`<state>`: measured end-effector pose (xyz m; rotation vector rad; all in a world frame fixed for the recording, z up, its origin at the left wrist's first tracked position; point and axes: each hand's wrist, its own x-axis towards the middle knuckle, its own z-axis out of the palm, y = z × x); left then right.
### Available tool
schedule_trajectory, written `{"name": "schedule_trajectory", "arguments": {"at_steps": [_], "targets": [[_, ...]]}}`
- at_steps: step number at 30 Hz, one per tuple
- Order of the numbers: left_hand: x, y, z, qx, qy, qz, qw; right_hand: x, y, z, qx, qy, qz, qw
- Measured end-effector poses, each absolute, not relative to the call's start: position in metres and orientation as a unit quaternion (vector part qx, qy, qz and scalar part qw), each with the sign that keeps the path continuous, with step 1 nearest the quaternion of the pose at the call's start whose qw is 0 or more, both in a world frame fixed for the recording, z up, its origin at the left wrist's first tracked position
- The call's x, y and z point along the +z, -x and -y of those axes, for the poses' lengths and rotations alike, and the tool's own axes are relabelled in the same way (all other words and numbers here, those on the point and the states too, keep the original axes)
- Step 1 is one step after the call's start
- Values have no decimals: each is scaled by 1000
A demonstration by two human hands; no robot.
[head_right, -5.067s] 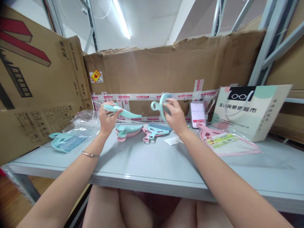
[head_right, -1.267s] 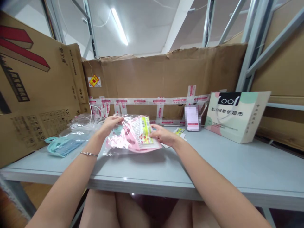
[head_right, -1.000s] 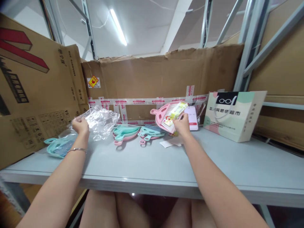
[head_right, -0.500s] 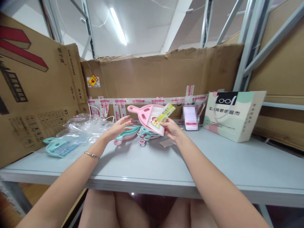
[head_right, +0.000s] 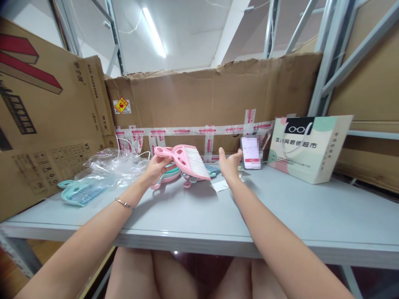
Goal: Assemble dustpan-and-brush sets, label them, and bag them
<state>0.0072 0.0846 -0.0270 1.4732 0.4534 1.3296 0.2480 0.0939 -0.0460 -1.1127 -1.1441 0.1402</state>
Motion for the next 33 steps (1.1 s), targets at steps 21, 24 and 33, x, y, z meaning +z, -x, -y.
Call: {"name": "schedule_trajectory", "arguments": {"at_steps": [21, 24, 33], "targets": [[5, 24, -65, 624, -567, -129, 522, -21, -218, -52, -148, 375, 547, 733], [5, 24, -60, 584, -545, -129, 588, -17, -219, -45, -192, 348, 534, 746], [0, 20, -64, 593, -531, -150, 587, -15, -224, -43, -115, 355, 592, 714]]}}
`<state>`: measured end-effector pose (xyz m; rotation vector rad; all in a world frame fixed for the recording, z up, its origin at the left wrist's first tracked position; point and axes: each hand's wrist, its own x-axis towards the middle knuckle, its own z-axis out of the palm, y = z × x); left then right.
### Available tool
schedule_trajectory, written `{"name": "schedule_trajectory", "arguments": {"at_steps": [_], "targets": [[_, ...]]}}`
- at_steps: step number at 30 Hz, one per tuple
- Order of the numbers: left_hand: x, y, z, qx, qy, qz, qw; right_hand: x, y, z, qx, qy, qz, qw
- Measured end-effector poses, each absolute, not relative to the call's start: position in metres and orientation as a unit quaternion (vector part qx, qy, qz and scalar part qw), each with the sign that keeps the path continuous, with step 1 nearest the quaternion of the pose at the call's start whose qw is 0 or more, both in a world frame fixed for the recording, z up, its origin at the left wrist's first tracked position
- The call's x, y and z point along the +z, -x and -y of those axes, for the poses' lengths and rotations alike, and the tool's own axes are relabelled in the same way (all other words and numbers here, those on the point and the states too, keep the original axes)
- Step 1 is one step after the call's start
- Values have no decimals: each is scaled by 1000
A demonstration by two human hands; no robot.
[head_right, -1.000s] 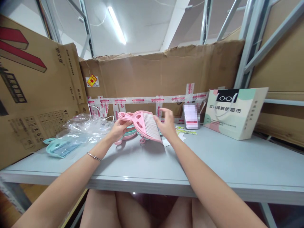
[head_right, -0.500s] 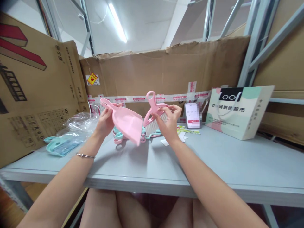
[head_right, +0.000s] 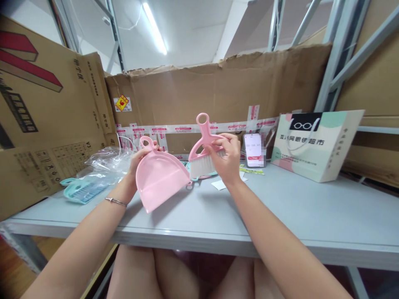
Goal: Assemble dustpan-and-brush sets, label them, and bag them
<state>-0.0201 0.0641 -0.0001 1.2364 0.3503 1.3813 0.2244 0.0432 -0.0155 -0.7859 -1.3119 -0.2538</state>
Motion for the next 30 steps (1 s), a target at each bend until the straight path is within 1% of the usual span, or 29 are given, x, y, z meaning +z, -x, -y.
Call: {"name": "schedule_trajectory", "arguments": {"at_steps": [3, 9, 13, 17, 20, 23, 27, 30], "targets": [[-4, 15, -62, 573, -561, -190, 567, -18, -221, -45, -81, 339, 607, 714], [-7, 10, -66, 556, -601, -187, 542, -26, -209, -46, -40, 270, 609, 745], [-10, 10, -72, 506, -635, -227, 537, -29, -201, -43, -2, 225, 636, 738], [-7, 13, -70, 456, -690, -302, 474, -33, -191, -38, 41, 252, 702, 665], [-1, 14, -65, 449, -726, -339, 396, -39, -181, -35, 73, 269, 755, 594], [2, 13, -61, 452, -757, -348, 319, -44, -175, -35, 81, 295, 778, 549], [2, 5, -57, 451, -774, -345, 280, -46, -175, -38, 54, 364, 782, 503], [0, 0, -54, 468, -772, -321, 286, -47, -177, -41, -14, 373, 787, 490]]}}
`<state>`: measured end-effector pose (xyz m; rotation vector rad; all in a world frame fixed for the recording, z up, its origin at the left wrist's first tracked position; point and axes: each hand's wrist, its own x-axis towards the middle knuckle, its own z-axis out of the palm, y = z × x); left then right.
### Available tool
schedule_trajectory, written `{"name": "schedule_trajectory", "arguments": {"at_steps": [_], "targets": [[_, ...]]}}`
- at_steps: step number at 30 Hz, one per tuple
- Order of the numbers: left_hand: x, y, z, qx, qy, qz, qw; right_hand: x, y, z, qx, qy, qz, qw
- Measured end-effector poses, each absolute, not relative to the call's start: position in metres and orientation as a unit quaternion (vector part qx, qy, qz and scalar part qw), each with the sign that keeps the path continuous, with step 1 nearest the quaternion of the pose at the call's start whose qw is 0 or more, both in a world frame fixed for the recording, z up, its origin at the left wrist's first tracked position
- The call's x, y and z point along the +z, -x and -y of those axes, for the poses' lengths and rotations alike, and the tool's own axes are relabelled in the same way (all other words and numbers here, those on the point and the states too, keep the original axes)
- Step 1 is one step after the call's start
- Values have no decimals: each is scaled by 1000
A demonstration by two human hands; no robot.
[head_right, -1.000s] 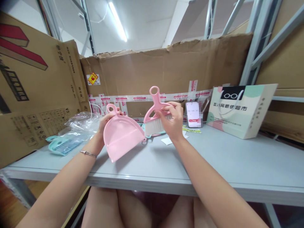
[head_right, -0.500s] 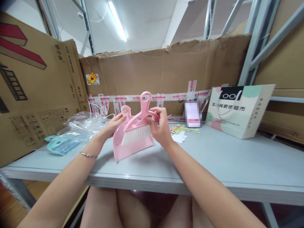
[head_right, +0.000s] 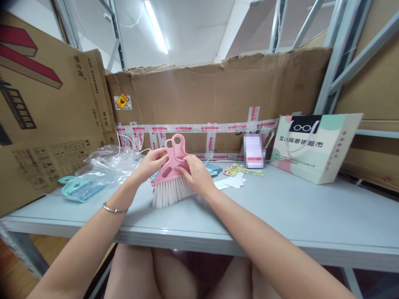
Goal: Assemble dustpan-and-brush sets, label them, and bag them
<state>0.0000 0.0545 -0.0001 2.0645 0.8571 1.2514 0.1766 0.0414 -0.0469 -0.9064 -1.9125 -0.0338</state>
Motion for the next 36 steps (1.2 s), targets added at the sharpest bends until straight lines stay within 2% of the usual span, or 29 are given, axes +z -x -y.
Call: {"name": "schedule_trajectory", "arguments": {"at_steps": [3, 9, 13, 15, 17, 20, 23, 29, 32, 36], "targets": [[-2, -1, -56, 462, -774, -295, 316, -48, -178, -44, -76, 393, 786, 472], [-5, 2, -59, 414, -760, -275, 419, -45, -180, -40, -106, 407, 777, 468], [-4, 0, -56, 430, -764, -284, 389, -39, -186, -38, -203, 408, 757, 469], [-3, -2, -54, 444, -763, -301, 360, -37, -189, -39, -207, 399, 755, 477], [-3, -2, -54, 455, -764, -316, 331, -35, -191, -40, -133, 374, 777, 488], [-4, 0, -56, 463, -773, -329, 284, -34, -189, -40, 59, 308, 803, 506], [-4, 0, -57, 459, -784, -332, 253, -30, -185, -33, 189, 239, 790, 532], [-3, -1, -58, 468, -771, -339, 268, -23, -186, -24, 439, 199, 669, 567], [-5, 0, -61, 457, -775, -345, 268, -20, -190, -25, 481, 209, 600, 605], [-7, 2, -63, 442, -784, -376, 219, -15, -193, -26, 445, 173, 570, 669]]}}
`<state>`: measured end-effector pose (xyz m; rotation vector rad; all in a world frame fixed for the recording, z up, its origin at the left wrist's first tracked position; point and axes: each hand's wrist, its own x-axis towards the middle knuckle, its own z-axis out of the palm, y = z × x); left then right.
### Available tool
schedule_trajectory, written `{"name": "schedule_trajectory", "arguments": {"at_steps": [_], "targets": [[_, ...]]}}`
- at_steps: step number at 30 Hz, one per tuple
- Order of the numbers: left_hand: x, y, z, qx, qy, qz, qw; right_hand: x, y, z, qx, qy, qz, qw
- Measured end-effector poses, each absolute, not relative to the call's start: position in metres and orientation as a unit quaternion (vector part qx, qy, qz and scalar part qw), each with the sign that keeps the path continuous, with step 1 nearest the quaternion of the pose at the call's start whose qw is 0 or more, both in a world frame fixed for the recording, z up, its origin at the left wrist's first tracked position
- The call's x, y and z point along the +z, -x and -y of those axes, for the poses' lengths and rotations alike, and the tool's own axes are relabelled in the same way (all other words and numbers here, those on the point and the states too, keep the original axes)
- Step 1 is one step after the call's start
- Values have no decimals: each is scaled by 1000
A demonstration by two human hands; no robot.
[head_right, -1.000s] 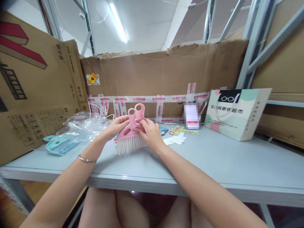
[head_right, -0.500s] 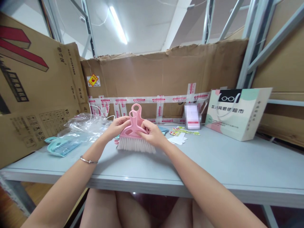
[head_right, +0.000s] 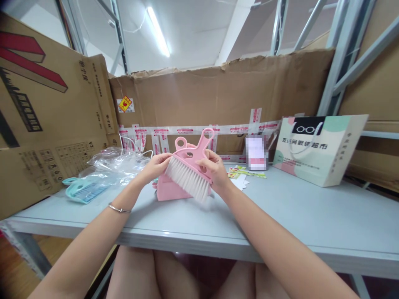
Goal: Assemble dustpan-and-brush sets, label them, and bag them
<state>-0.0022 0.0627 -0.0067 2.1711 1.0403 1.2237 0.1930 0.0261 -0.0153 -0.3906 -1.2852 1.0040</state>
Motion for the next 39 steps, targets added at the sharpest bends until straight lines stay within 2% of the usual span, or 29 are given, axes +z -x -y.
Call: {"name": "schedule_trajectory", "arguments": {"at_steps": [3, 6, 13, 17, 21, 27, 33, 37, 39], "targets": [[-7, 3, -62, 435, -783, -403, 187, -10, -198, -27, 413, 144, 522, 732], [-7, 3, -62, 426, -782, -420, 178, -7, -207, -30, 430, 153, 460, 762], [-9, 4, -65, 418, -779, -434, 174, -10, -220, -46, 554, 244, 371, 704], [-10, 5, -67, 424, -774, -434, 185, -7, -224, -46, 575, 222, 339, 710], [-10, 6, -68, 433, -769, -432, 186, -1, -224, -40, 539, 183, 442, 694], [-10, 5, -68, 430, -767, -440, 179, -6, -217, -37, 418, 241, 553, 679], [-12, 5, -72, 433, -765, -449, 160, -4, -227, -31, 444, 256, 564, 647], [-11, 2, -68, 439, -771, -425, 181, -6, -216, -29, 417, 360, 613, 566], [-11, -2, -64, 439, -775, -407, 201, -9, -206, -31, 371, 408, 614, 565]]}}
